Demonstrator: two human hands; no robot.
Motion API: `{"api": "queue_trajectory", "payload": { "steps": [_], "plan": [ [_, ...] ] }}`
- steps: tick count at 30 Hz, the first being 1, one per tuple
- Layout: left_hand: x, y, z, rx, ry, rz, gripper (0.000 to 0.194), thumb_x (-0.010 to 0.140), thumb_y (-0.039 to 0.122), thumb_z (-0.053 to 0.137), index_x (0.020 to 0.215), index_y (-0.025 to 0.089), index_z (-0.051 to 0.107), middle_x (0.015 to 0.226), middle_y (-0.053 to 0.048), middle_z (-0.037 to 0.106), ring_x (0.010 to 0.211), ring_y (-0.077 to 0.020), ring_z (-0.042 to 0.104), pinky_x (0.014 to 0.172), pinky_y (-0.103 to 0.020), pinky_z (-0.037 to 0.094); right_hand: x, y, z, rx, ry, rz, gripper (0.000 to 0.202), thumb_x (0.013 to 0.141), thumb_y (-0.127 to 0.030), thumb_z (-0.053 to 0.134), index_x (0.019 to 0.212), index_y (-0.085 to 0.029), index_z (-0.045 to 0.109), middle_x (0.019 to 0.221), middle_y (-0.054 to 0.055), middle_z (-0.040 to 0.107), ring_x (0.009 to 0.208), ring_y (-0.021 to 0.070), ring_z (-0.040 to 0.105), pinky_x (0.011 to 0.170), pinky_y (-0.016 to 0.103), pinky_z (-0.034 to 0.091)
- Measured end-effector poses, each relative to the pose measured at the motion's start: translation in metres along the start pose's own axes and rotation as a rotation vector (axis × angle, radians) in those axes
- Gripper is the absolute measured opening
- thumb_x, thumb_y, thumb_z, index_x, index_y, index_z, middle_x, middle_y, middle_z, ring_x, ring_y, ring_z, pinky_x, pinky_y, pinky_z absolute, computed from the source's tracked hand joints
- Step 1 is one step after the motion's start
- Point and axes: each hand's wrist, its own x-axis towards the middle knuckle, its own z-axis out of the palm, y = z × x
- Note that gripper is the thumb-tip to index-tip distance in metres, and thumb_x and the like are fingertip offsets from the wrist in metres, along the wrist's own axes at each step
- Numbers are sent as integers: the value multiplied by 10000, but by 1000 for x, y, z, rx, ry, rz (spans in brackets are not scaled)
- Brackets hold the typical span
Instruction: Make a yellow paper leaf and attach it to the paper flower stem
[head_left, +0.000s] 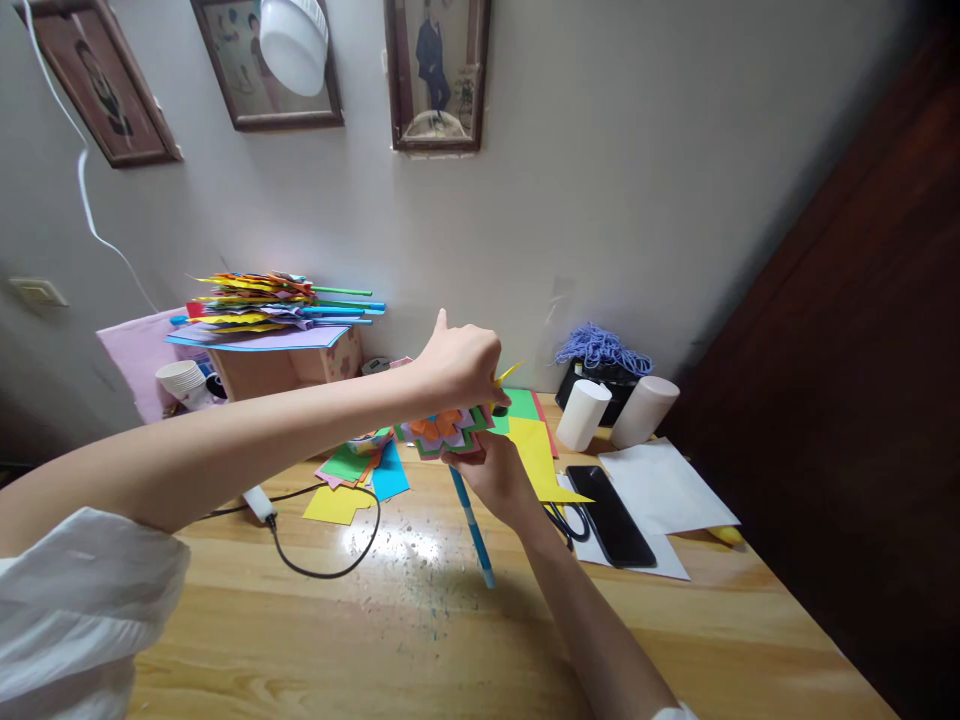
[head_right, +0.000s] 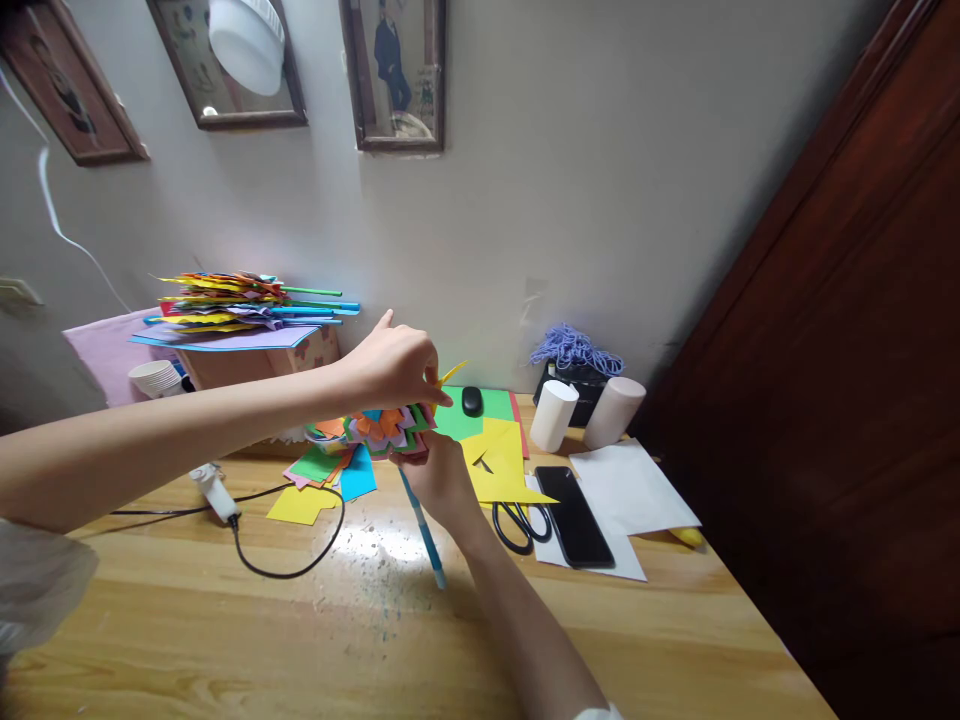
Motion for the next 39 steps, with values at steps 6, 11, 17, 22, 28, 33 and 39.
{"api": "queue_trajectory", "payload": {
  "steps": [6,11,17,22,28,33,39],
  "plan": [
    [3,0,0,0,58,-29,366,691,482,611,633,124,658,605,-61,627,658,-183,582,971,-544,207,-2,-5,-2,16,-20,-34,120,699,-279,608,708,-167,650,724,51,715,816,281,657,591,279,466],
    [5,-9,-12,-53,113,-50,354,746,462,561,652,136,662,642,-58,650,685,-174,587,974,-506,217,0,-5,-4,92,-44,-3,129,676,-282,640,722,-163,656,738,50,718,851,294,652,641,304,490],
    [-49,-38,-5,-301,802,-325,311,867,400,377,902,197,610,934,-50,655,856,-159,573,906,-331,346,12,3,-11,502,-169,88,350,616,-314,717,920,-151,661,933,72,708,940,270,635,835,379,489],
    [-111,-28,78,-716,699,-605,321,895,389,273,893,205,536,919,-50,615,901,-176,567,810,-273,423,18,6,-16,687,-167,73,386,560,-327,766,885,-140,679,906,72,711,914,264,641,871,420,477],
    [-138,13,132,-928,269,-440,271,884,392,319,900,247,547,971,-43,623,952,-206,564,832,-303,426,14,1,-10,712,-185,81,337,591,-355,750,839,-137,688,835,64,714,857,255,653,853,415,485],
    [-138,14,129,-1005,229,-466,263,866,425,367,882,242,556,929,-33,631,924,-207,573,834,-321,428,11,0,0,720,-175,126,323,588,-328,756,835,-134,679,807,59,712,809,240,659,807,394,503],
    [-131,10,139,-1365,135,-487,274,794,442,497,852,185,574,816,-44,659,840,-200,621,800,-306,469,7,5,17,663,-173,134,259,614,-315,740,778,-129,664,778,59,703,745,206,651,700,311,512]
  ]
}}
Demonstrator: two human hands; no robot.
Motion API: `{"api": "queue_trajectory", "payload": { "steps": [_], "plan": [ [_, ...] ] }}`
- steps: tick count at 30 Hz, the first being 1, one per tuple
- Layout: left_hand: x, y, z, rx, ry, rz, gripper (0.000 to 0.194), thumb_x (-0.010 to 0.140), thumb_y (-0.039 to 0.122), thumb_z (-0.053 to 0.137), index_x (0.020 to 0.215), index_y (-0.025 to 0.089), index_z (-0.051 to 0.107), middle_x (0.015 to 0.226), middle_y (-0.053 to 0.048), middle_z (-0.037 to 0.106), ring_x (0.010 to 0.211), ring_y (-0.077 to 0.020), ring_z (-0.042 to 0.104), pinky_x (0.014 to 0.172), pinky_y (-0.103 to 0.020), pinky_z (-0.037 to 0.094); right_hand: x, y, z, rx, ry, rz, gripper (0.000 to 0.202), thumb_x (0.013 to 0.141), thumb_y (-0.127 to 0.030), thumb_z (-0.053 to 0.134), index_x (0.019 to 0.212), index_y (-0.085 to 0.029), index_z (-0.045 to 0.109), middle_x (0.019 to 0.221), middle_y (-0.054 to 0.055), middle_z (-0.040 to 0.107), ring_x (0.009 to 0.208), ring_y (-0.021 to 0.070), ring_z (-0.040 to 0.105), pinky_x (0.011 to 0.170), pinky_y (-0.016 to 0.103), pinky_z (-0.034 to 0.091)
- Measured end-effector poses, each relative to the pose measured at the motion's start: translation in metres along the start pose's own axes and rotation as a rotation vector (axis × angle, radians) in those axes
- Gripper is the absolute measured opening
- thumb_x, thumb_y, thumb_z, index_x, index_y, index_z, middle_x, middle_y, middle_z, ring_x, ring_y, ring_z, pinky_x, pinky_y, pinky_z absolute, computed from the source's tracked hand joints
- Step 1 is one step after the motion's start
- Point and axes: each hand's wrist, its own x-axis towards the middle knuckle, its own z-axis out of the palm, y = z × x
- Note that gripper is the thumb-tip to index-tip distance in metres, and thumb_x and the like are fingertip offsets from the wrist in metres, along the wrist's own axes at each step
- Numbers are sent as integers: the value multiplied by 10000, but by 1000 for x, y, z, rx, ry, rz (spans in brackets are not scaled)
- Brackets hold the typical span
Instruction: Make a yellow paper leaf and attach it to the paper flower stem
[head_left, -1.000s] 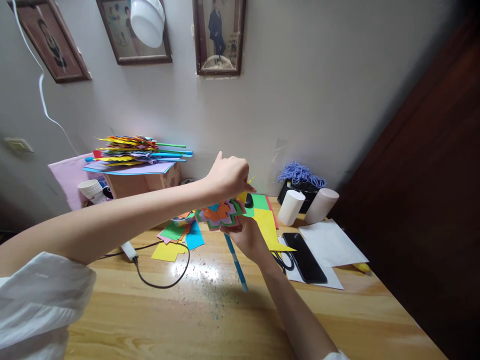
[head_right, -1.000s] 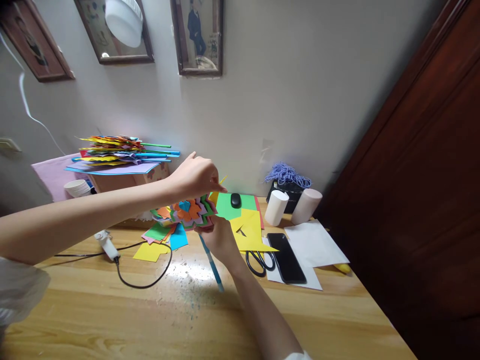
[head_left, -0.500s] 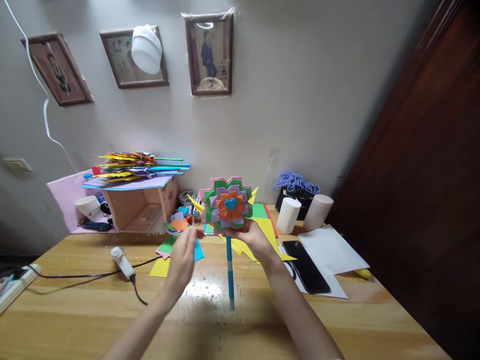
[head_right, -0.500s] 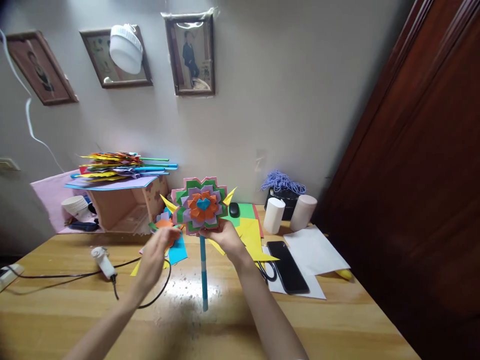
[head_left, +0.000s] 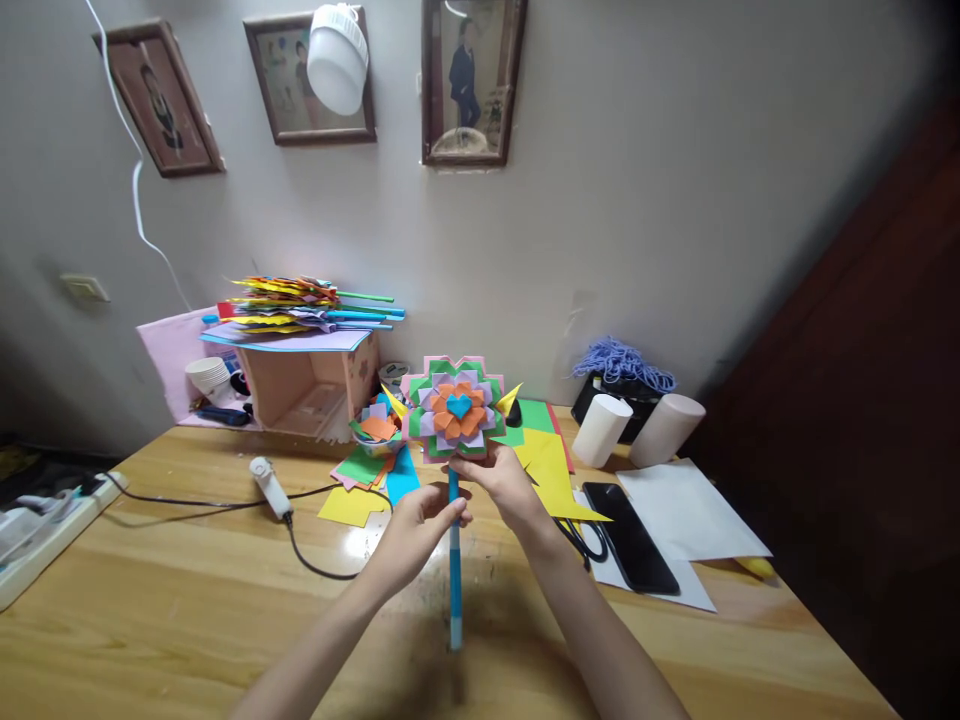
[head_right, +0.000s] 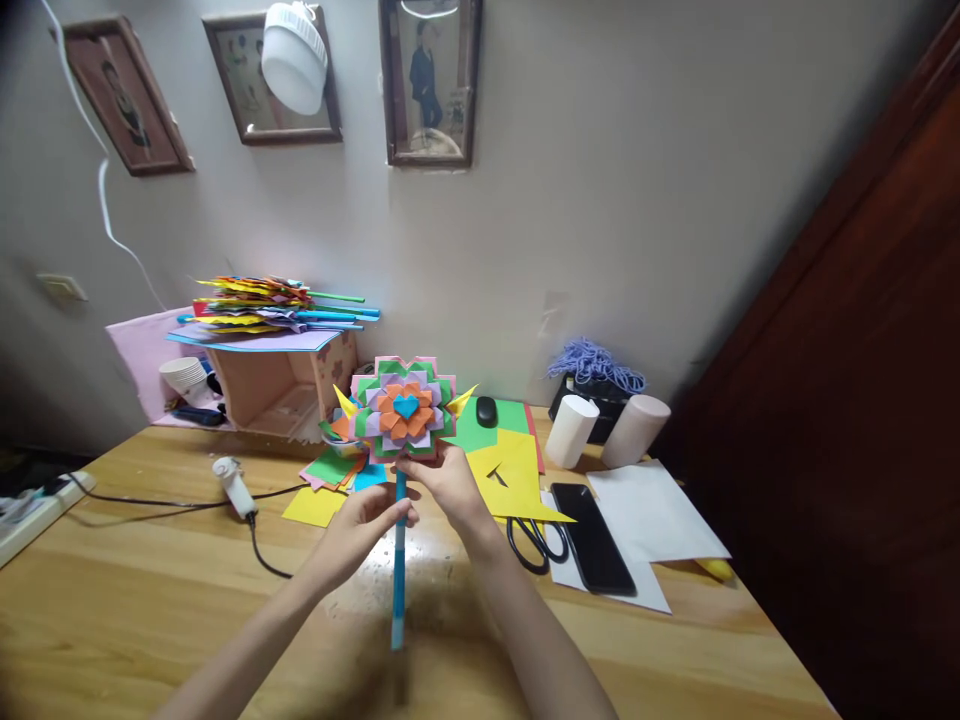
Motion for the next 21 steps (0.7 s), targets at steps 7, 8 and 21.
{"api": "queue_trajectory", "payload": {
  "steps": [7,8,21],
  "plan": [
    [-8,-7,4,-178,54,-76,279,767,443,543,772,164,561,661,-22,612,664,-169,599,674,-297,478,1,5,-3,61,-176,38,293,636,-319,726,869,-157,652,862,41,688,783,186,647,746,325,519],
    [-10,-6,4,-202,66,-79,286,762,441,552,768,156,560,645,-21,605,643,-164,594,656,-294,473,1,6,-3,72,-188,42,285,634,-319,728,861,-162,657,862,38,688,789,186,647,750,325,520],
    [-50,-17,-37,-623,251,-103,343,758,480,561,856,159,487,560,88,321,401,-4,260,364,-107,211,19,36,-52,-1073,246,-92,213,814,-295,483,863,-187,660,750,75,686,774,244,648,650,329,486]
  ]
}}
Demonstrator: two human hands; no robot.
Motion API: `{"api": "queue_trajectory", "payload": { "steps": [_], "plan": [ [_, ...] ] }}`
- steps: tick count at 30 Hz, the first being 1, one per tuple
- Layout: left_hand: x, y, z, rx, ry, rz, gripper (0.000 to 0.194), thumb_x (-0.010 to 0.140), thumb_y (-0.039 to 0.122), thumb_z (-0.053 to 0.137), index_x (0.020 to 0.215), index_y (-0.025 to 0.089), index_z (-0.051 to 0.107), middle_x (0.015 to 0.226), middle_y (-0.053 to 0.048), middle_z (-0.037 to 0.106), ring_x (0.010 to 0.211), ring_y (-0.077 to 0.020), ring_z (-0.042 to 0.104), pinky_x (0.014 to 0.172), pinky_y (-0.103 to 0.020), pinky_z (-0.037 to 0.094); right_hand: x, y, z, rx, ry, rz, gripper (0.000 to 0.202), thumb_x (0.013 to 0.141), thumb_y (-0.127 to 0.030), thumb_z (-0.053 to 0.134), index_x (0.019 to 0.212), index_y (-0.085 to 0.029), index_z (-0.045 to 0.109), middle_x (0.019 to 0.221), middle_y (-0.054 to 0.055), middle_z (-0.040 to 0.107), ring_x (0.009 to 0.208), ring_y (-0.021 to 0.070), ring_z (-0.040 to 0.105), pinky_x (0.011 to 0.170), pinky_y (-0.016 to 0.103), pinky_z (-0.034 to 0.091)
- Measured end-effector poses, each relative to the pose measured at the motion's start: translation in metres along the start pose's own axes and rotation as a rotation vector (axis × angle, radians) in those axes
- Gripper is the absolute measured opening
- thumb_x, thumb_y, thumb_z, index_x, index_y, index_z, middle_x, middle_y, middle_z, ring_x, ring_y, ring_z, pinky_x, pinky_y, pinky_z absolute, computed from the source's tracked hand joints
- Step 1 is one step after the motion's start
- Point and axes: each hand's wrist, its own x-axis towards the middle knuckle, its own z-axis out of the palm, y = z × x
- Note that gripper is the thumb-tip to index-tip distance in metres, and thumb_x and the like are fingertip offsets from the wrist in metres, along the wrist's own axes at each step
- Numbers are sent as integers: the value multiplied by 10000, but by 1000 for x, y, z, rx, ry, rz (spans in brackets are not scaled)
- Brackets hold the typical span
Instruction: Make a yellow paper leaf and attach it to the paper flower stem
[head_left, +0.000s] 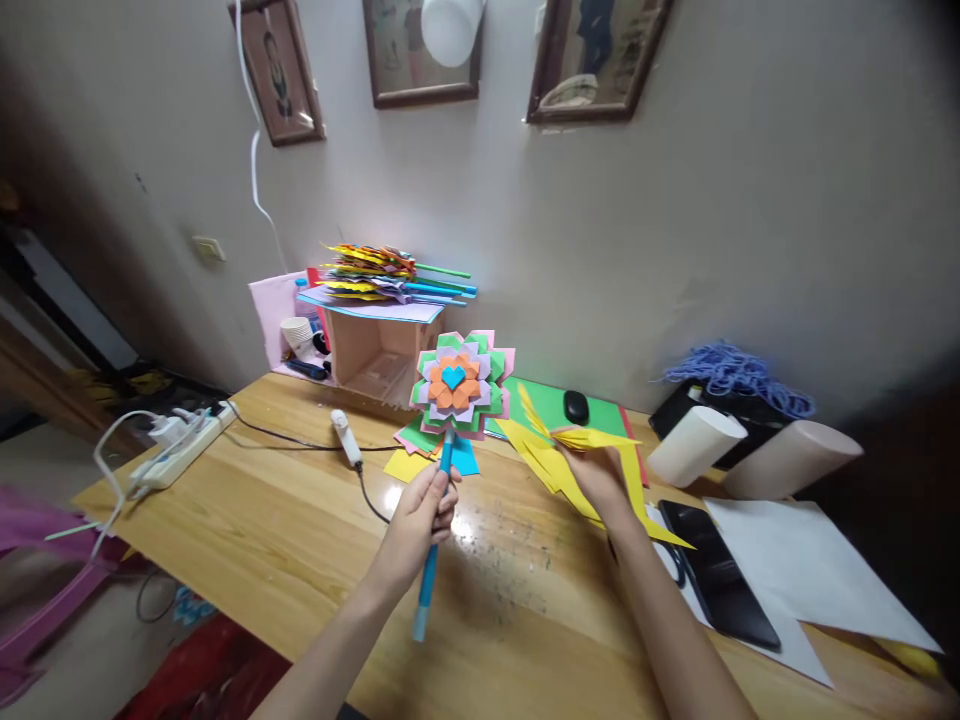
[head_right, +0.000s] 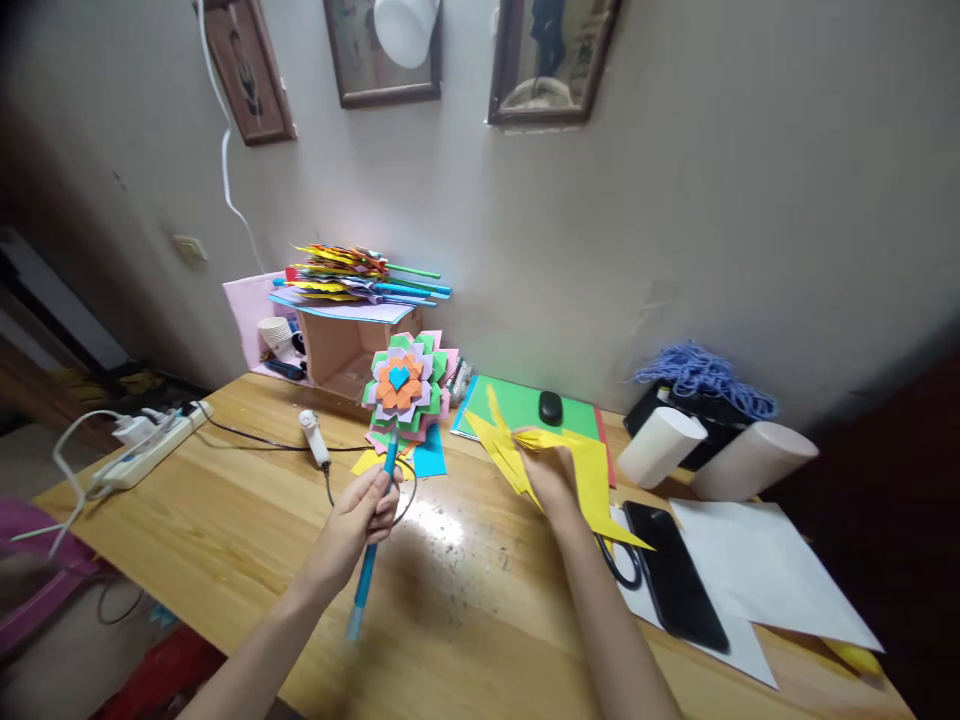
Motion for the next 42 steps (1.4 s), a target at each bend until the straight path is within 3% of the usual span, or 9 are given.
{"api": "queue_trajectory", "payload": {
  "steps": [6,11,14,17,20,24,29,37,42],
  "plan": [
    [-19,2,-68,-162,222,137,321,778,461,560,838,180,414,561,99,255,398,2,123,355,-102,80,-16,22,17,-461,-91,-403,424,734,-24,382,1060,-213,578,1041,87,634,945,235,579,674,309,459],
    [-39,3,-110,-253,332,244,301,790,425,561,854,142,479,560,85,288,393,5,130,348,-106,87,-19,-53,74,-114,-198,-559,258,858,-247,388,1048,-203,556,1034,94,630,949,231,582,784,346,454],
    [-47,4,-129,-318,356,272,285,782,390,583,819,123,491,544,85,275,391,5,140,350,-108,105,-21,-116,137,141,-402,-446,290,852,-367,403,1020,-178,544,994,105,632,862,220,609,745,335,465],
    [-54,5,-146,-385,341,261,258,787,354,585,774,122,474,543,83,268,392,2,141,347,-113,116,-28,-166,203,171,-426,-378,368,766,-427,520,995,-140,538,1013,152,600,975,273,554,807,361,421],
    [-60,4,-158,-391,357,250,266,787,360,581,768,120,467,553,78,283,397,4,160,353,-111,124,-34,-194,251,157,-425,-346,366,707,-427,577,918,-129,548,911,164,597,917,306,545,762,373,404],
    [-66,5,-169,-328,429,231,340,769,441,572,828,121,476,582,70,325,393,10,158,350,-117,89,-30,-202,279,172,-435,-302,186,745,-309,477,799,-146,550,776,125,598,740,251,560,648,320,384],
    [-70,2,-179,-254,527,221,389,701,467,627,828,136,468,585,78,334,383,16,158,354,-123,63,-22,-186,269,269,-431,-294,203,755,-309,400,728,-154,530,702,72,582,641,207,537,590,292,374],
    [-60,-5,-185,-183,590,194,393,689,494,605,803,142,472,558,86,346,366,18,185,365,-132,52,-47,-150,188,528,-355,-346,283,846,-401,378,926,-173,524,880,76,598,787,204,539,751,330,403],
    [-50,-4,-179,-131,564,141,363,702,476,580,803,140,483,537,87,351,358,12,193,366,-139,50,-58,-148,160,783,-583,-278,297,843,-395,416,1042,-178,456,825,73,617,687,189,558,653,322,443]
  ]
}}
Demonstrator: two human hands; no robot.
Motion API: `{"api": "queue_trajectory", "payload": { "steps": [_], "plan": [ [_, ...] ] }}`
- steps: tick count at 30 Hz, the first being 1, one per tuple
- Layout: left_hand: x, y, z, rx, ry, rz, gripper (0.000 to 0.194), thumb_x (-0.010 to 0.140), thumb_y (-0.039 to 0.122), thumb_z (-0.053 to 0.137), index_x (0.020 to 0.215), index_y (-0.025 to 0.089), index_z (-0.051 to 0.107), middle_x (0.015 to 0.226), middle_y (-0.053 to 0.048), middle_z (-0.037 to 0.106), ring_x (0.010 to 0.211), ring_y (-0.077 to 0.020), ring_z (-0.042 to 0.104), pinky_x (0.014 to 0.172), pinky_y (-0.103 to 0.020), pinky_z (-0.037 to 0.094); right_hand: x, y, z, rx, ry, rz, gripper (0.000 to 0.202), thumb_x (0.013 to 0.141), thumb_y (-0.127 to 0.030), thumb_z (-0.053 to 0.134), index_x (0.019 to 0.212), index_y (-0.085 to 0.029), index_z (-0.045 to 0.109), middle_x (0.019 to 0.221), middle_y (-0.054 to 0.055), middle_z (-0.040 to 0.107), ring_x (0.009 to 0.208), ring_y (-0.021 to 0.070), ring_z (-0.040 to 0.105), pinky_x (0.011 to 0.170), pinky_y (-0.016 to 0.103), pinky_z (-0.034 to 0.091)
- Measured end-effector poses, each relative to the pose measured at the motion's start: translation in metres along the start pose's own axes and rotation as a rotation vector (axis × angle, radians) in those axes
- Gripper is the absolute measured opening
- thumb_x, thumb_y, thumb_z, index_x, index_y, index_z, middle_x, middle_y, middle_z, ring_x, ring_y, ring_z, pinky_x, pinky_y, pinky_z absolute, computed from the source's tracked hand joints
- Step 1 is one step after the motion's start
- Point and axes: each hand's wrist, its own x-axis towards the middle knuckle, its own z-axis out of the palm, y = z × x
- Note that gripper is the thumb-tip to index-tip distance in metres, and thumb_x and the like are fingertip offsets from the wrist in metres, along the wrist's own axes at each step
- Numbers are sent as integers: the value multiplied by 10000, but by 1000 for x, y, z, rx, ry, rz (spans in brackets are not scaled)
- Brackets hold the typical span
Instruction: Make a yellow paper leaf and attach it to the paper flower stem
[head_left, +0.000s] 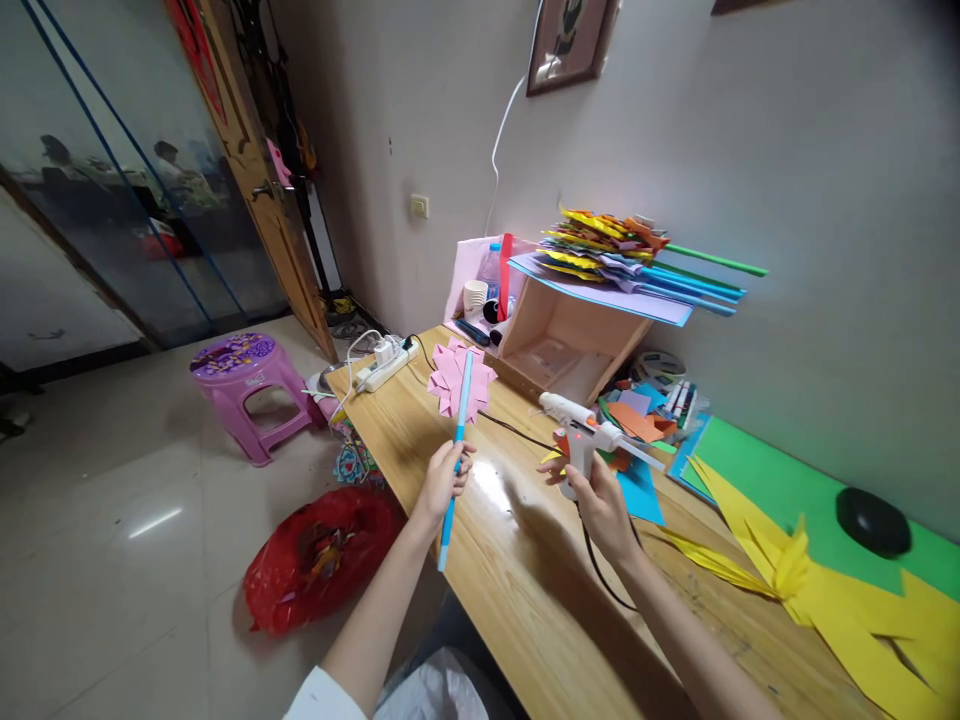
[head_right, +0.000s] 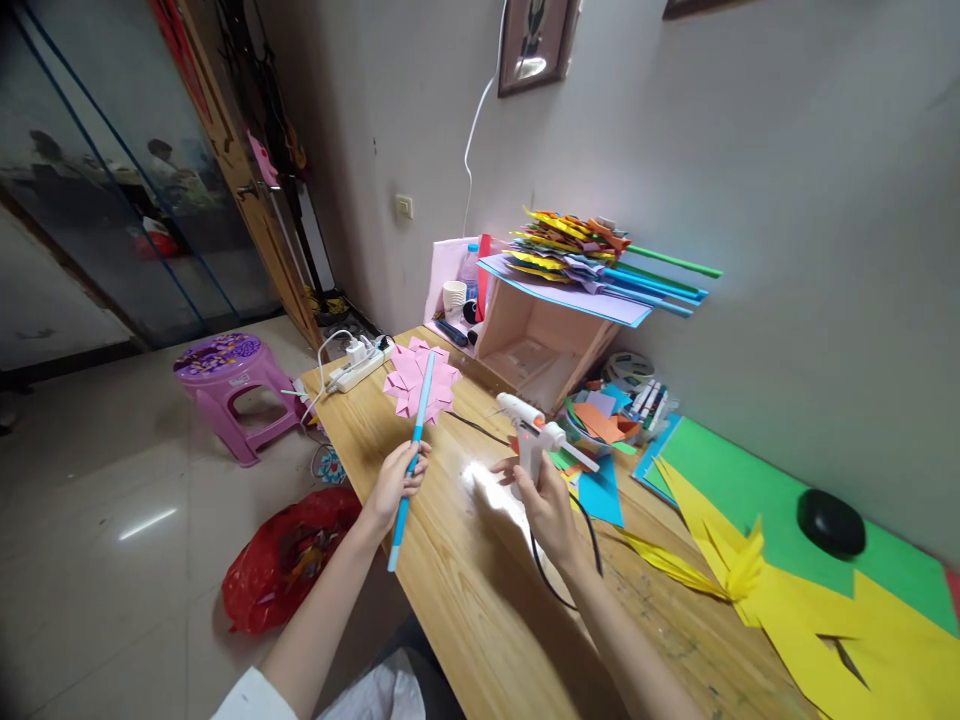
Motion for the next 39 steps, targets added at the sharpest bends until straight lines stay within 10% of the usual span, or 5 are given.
{"api": "queue_trajectory", "payload": {
  "steps": [10,39],
  "plan": [
    [-3,-1,10,82,-52,-111,380,687,505,572,765,147,471,492,101,322,335,11,172,365,-139,41,-14,-15,11,82,-198,223,328,825,-497,410,831,-179,492,600,-7,560,523,136,507,520,250,395],
    [-13,5,13,55,-55,-201,318,726,453,564,728,157,448,467,103,299,331,9,167,370,-141,33,-9,-21,7,-200,-270,138,453,842,-472,360,519,-179,481,511,1,520,488,119,471,514,239,370]
  ]
}}
